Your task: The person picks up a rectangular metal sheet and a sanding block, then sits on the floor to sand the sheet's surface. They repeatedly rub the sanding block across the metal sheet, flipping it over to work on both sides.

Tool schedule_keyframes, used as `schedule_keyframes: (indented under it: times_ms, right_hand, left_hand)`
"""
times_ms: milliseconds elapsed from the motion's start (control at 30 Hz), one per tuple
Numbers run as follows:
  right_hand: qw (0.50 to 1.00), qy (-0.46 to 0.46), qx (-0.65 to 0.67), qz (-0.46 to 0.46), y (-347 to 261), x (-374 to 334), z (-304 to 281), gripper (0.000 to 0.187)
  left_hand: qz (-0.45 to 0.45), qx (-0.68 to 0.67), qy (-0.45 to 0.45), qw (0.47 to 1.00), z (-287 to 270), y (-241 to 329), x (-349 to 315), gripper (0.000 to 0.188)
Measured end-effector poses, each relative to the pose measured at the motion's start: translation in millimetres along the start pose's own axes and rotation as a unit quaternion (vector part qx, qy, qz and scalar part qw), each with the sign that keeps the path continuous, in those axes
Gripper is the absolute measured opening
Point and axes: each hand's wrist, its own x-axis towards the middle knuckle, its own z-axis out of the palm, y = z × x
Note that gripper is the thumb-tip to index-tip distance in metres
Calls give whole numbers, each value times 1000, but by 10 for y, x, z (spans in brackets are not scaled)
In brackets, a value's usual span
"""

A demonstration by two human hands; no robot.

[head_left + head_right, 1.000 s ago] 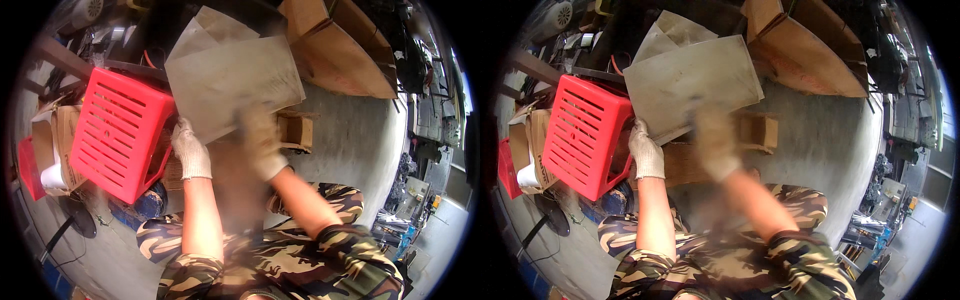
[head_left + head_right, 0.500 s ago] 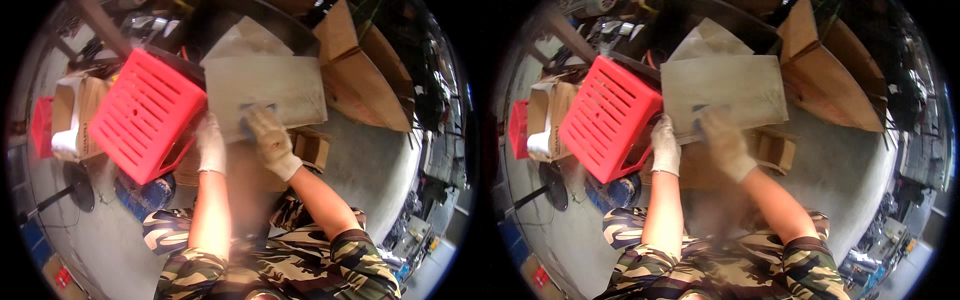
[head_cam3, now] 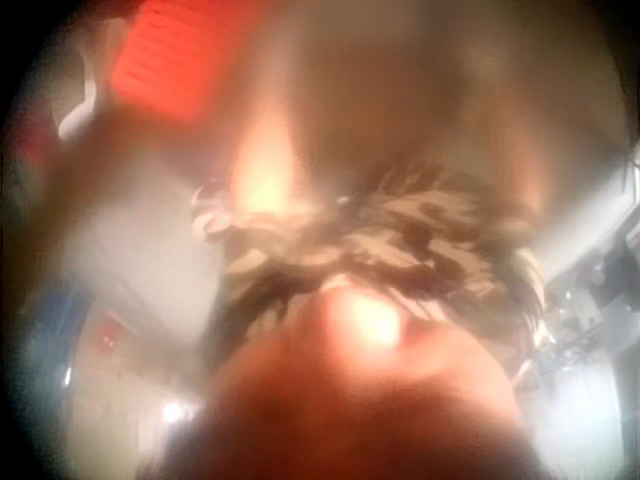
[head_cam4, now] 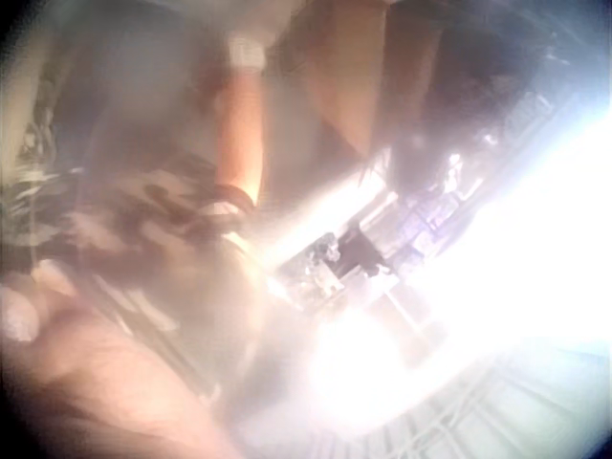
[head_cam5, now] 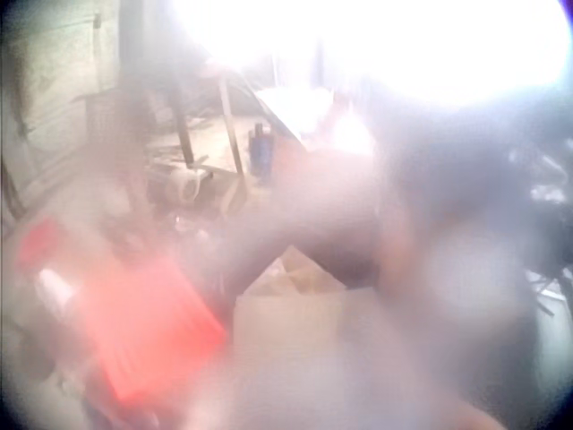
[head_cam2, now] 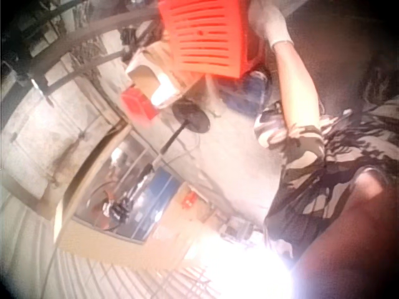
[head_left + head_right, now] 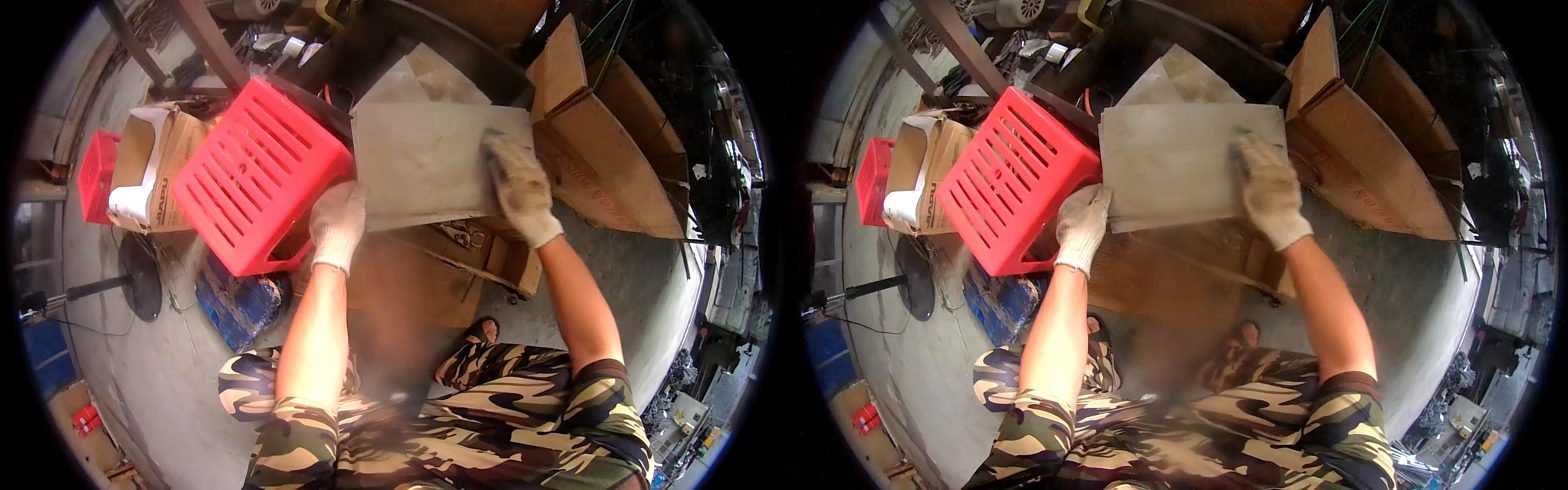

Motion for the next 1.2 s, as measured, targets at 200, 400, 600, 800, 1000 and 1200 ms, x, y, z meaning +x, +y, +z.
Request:
schedule_keyframes:
  times_ms: [200, 400, 600, 800, 1000, 1200]
  right_hand:
    - [964, -44, 200, -171, -1341, -148, 752, 47]
    - [949, -147, 125, -249, -1192, -216, 50, 49]
    - [936, -172, 183, -245, -1699, 232, 164, 44]
    - [919, -272, 107, -265, -1435, -37, -25, 51]
    - [917, -225, 111, -309, -1731, 82, 140, 54]
    - [915, -269, 76, -290, -1222, -246, 147, 55]
  left_hand:
    - [-25, -241, -68, 968, 94, -531, 294, 32]
    - [-39, -479, -124, 868, 274, -603, 392, 34]
    - [-74, -592, -169, 785, 376, -755, 499, 40]
    - [-48, -524, -67, 848, 437, -515, 441, 41]
    - [-65, -356, -193, 912, 324, -580, 682, 48]
    - [-64, -341, -142, 927, 334, -500, 587, 49]
